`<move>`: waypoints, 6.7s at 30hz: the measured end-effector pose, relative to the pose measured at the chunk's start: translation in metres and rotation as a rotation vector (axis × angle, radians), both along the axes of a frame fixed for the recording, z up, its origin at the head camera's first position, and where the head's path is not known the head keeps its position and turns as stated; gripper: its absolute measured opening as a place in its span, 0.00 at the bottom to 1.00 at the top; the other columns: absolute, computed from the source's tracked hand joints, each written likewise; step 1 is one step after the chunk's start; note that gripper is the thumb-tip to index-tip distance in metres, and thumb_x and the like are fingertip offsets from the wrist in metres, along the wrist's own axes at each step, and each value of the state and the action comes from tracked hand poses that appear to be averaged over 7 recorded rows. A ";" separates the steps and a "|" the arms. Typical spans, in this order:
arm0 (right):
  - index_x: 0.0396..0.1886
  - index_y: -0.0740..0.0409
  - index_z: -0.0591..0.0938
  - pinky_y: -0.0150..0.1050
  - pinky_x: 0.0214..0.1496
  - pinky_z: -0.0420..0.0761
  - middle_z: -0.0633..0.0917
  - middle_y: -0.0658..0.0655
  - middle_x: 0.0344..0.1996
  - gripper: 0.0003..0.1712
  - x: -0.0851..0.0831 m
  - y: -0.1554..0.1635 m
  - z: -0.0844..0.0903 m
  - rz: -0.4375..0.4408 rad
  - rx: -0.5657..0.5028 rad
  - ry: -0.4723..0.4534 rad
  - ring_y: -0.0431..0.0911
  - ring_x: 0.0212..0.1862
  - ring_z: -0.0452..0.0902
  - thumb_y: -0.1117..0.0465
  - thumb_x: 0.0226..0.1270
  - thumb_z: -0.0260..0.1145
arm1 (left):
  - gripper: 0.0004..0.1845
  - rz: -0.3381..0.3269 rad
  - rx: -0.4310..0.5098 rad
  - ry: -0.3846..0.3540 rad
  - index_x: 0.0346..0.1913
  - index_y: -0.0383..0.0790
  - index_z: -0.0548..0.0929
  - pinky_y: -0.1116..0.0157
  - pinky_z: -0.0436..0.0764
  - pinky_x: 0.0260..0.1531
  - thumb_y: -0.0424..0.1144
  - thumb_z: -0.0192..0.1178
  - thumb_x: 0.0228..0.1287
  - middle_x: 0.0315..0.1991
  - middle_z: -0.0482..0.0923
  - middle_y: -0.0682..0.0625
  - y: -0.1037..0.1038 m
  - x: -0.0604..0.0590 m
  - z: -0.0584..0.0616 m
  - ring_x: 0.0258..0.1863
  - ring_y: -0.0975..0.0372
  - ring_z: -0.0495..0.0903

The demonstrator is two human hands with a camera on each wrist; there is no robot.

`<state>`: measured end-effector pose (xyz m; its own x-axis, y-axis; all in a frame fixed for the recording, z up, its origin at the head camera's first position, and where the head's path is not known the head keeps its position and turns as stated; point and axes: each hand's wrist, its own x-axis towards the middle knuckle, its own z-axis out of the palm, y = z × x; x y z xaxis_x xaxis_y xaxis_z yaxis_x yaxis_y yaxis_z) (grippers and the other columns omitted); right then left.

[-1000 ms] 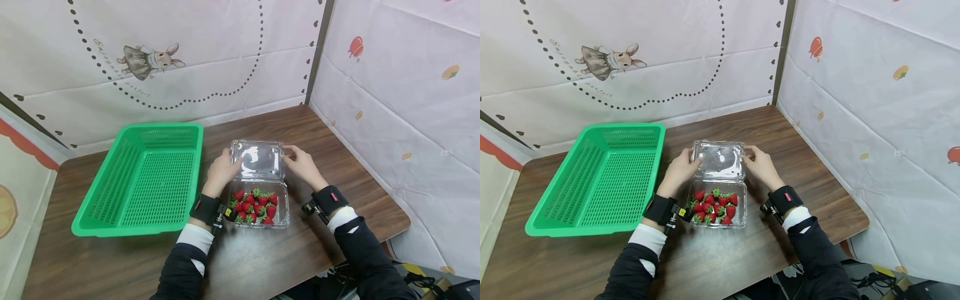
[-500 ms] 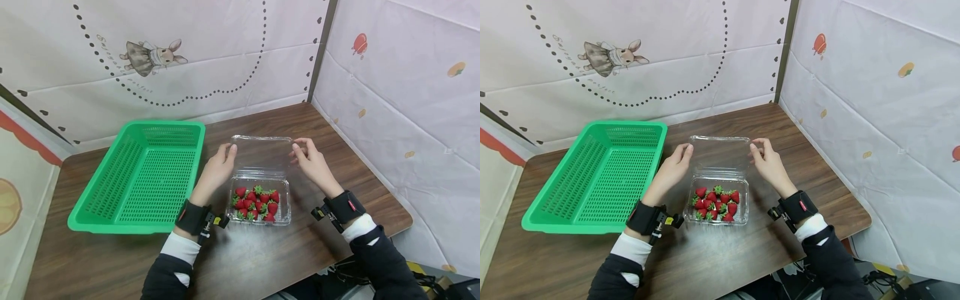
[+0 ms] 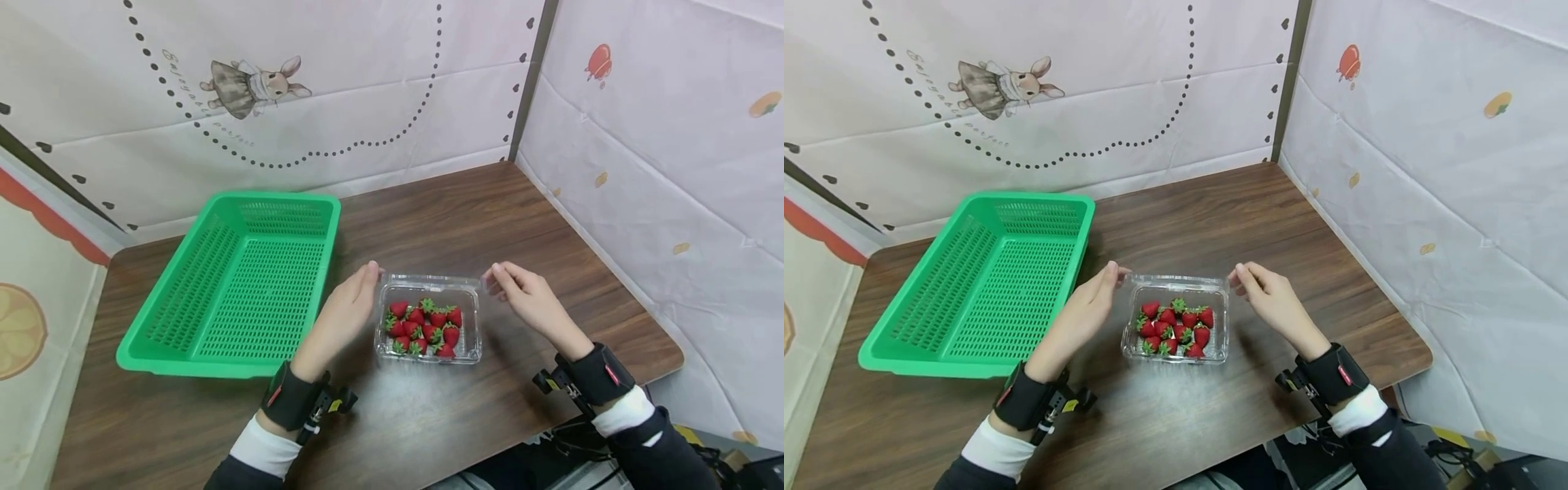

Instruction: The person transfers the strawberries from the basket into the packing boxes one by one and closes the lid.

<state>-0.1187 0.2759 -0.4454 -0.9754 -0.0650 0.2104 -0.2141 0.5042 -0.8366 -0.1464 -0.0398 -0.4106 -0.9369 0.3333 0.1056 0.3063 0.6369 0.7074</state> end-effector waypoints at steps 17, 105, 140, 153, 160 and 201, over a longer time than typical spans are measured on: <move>0.45 0.54 0.86 0.43 0.44 0.83 0.85 0.50 0.41 0.06 0.033 -0.008 -0.048 0.026 0.193 0.057 0.45 0.44 0.82 0.60 0.71 0.68 | 0.22 -0.075 -0.146 0.185 0.67 0.35 0.76 0.49 0.79 0.56 0.37 0.57 0.74 0.61 0.78 0.40 -0.016 0.011 -0.062 0.58 0.49 0.80; 0.65 0.66 0.60 0.38 0.39 0.84 0.80 0.54 0.31 0.27 0.066 -0.041 -0.078 0.036 -0.680 -0.333 0.43 0.32 0.81 0.73 0.70 0.57 | 0.34 -0.182 0.006 -0.185 0.81 0.46 0.52 0.65 0.77 0.21 0.33 0.48 0.77 0.19 0.73 0.54 -0.024 0.020 -0.070 0.17 0.64 0.73; 0.65 0.66 0.59 0.38 0.40 0.84 0.80 0.53 0.31 0.27 0.066 -0.041 -0.078 0.056 -0.692 -0.333 0.42 0.33 0.82 0.72 0.71 0.56 | 0.44 -0.278 0.197 -0.336 0.82 0.46 0.42 0.69 0.73 0.19 0.30 0.53 0.71 0.30 0.81 0.40 -0.028 0.023 -0.070 0.20 0.62 0.71; 0.64 0.65 0.59 0.38 0.39 0.84 0.80 0.55 0.31 0.27 0.066 -0.042 -0.079 0.038 -0.695 -0.336 0.43 0.32 0.81 0.73 0.70 0.57 | 0.43 -0.276 0.202 -0.347 0.82 0.48 0.42 0.67 0.76 0.21 0.31 0.52 0.72 0.31 0.81 0.40 -0.029 0.024 -0.070 0.20 0.62 0.71; 0.66 0.65 0.59 0.38 0.41 0.84 0.80 0.55 0.31 0.27 0.064 -0.039 -0.078 0.051 -0.672 -0.352 0.44 0.33 0.82 0.72 0.71 0.56 | 0.43 -0.260 0.197 -0.337 0.82 0.48 0.42 0.66 0.78 0.23 0.31 0.52 0.73 0.32 0.82 0.41 -0.029 0.025 -0.073 0.21 0.62 0.73; 0.64 0.63 0.73 0.40 0.39 0.83 0.82 0.65 0.42 0.19 0.013 -0.041 -0.061 0.052 -0.285 -0.223 0.50 0.37 0.81 0.60 0.80 0.56 | 0.34 -0.125 0.025 -0.090 0.80 0.41 0.56 0.66 0.81 0.24 0.40 0.56 0.77 0.40 0.84 0.49 -0.046 0.067 -0.051 0.23 0.65 0.80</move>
